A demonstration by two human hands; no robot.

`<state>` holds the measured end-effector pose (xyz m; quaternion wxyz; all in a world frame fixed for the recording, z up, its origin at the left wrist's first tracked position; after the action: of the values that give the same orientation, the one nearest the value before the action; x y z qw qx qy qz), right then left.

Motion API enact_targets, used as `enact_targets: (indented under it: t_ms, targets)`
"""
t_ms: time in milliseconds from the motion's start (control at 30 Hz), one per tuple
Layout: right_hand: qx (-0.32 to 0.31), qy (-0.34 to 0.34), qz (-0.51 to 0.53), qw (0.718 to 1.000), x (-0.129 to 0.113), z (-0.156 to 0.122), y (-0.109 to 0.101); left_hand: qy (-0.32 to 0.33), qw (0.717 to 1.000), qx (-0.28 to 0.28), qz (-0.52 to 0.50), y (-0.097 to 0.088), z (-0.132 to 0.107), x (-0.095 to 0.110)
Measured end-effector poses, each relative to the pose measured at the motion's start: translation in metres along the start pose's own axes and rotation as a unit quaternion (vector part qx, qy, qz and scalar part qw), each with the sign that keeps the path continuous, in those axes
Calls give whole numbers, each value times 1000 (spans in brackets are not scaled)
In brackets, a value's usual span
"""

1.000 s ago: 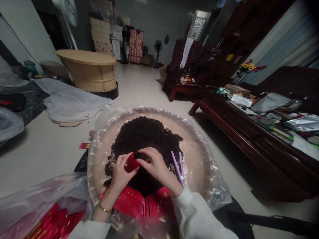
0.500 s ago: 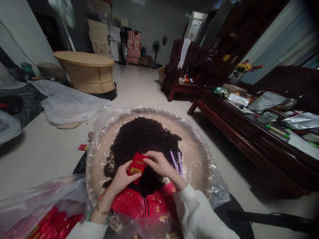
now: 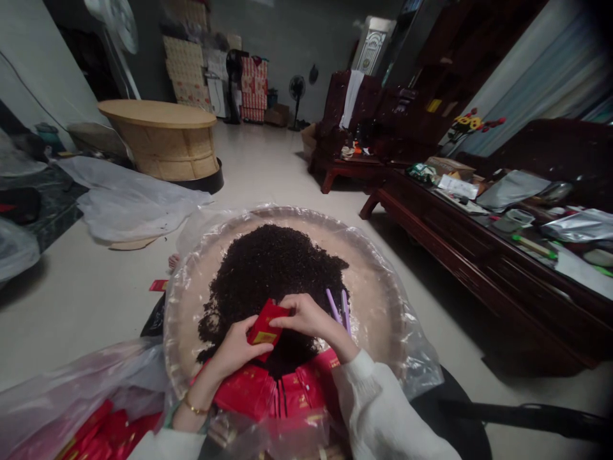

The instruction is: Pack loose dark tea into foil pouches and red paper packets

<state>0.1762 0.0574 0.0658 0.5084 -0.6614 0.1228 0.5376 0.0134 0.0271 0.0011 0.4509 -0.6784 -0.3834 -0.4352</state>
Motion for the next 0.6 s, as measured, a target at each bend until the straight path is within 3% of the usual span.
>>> enact_targets:
  t_ms: [233,367,500,600]
  targets:
    - [-84,-20,-22,996,-1,4,19,-10,999,-10,31,1,-1,1]
    - [-72,-31,-31,996,-8,1,20,-12,1000,-1,24,-1,0,1]
    - [-22,-29,-57,998,-15,-3,5,-20,1000,9,-20,-3,0,2]
    - [-49,-25,-92,994,-19,-6,0,-30,999,7,-35,-2,-1,1]
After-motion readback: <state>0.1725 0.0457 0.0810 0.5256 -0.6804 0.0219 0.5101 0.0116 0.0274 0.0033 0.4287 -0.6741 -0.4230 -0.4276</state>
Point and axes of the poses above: each hand's wrist, its own z-axis towards the middle knuckle, its own y-axis out of the palm, x = y × z, the point moved 4 cm from there along z, towards the middle knuckle, and after that the axes turned 7 degrees about -y, right-handed, at the moved point
